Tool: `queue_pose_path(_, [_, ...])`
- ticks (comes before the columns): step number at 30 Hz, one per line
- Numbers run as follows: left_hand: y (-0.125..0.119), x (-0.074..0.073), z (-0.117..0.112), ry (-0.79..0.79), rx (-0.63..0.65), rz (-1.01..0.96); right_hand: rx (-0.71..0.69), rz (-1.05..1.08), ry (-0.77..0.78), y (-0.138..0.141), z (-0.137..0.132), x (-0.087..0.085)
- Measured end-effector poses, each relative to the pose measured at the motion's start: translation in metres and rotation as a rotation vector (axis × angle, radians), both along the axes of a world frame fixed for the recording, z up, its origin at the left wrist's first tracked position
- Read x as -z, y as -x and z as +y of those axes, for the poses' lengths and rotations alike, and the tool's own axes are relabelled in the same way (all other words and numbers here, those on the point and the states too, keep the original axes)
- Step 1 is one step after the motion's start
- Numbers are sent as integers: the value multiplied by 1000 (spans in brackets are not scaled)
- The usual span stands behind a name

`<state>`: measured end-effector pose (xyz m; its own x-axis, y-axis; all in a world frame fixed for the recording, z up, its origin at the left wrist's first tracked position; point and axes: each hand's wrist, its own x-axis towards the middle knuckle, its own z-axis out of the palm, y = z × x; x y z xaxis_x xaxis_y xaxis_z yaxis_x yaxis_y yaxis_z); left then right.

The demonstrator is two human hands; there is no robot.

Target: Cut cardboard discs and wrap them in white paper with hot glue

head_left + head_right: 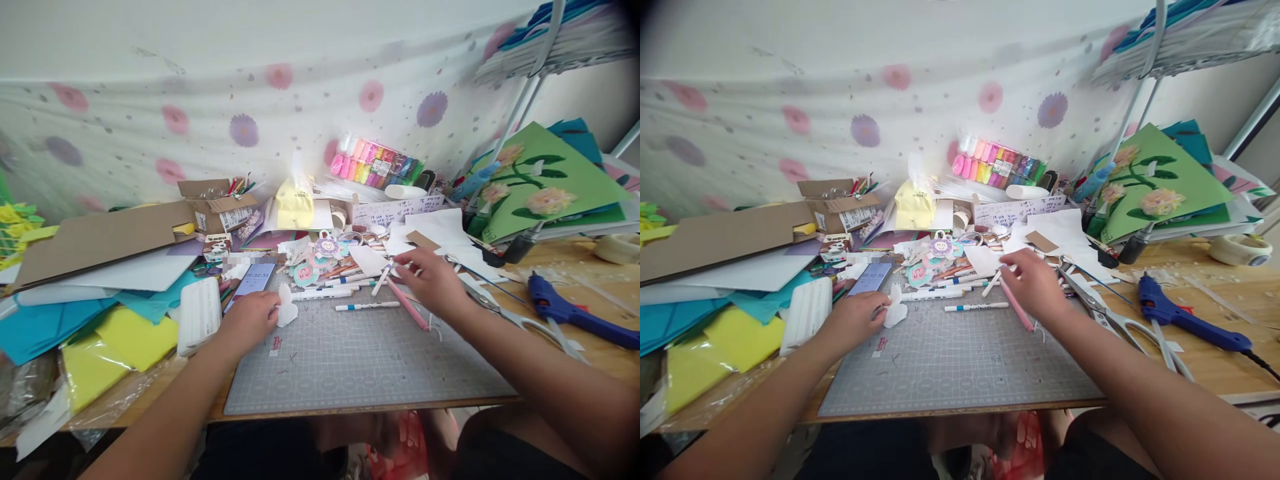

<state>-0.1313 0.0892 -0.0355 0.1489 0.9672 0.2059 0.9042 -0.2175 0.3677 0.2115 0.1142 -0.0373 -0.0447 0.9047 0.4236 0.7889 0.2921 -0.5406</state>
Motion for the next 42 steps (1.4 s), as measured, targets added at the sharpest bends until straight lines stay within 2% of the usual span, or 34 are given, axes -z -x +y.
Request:
queue_pose_path(4, [8, -9, -9, -119, -182, -319, -496, -194, 8, 65, -20, -4])
queue_pose_path(6, [12, -13, -16, -138, -228, -523, -679, -294, 17, 100, -23, -1])
queue_pose_path(8, [14, -13, -21, -111, -227, -730, -749, -367, 13, 133, -22, 5])
queue_pose_path(10, [13, -10, -26, -66, -210, -915, -742, -422, 5, 159, -17, 11])
queue_pose_path(14, [8, -4, -31, -1, -213, -1171, -697, -528, -16, 186, -9, 18])
queue_pose_path(18, [3, -3, -37, 31, -227, -1288, -745, -618, -26, 168, -11, 8])
queue_pose_path(21, [-1, -1, -43, 60, -217, -1295, -769, -657, -23, 132, -20, -4])
queue_pose_path(24, [-5, 4, -46, 75, -188, -1232, -674, -655, -78, 92, -31, -9])
queue_pose_path(28, [-5, 6, -38, -13, -183, -954, -590, -484, -113, 58, -46, -2])
queue_pose_path(32, [-3, 0, -13, -147, -154, -592, -542, -309, -110, 47, -52, -1])
queue_pose_path(37, [-7, 5, 8, 0, 37, -306, -482, -265, -125, 33, -51, -8])
queue_pose_path(42, [0, 14, 9, 71, 33, -202, -424, -149, -72, 12, -51, -10])
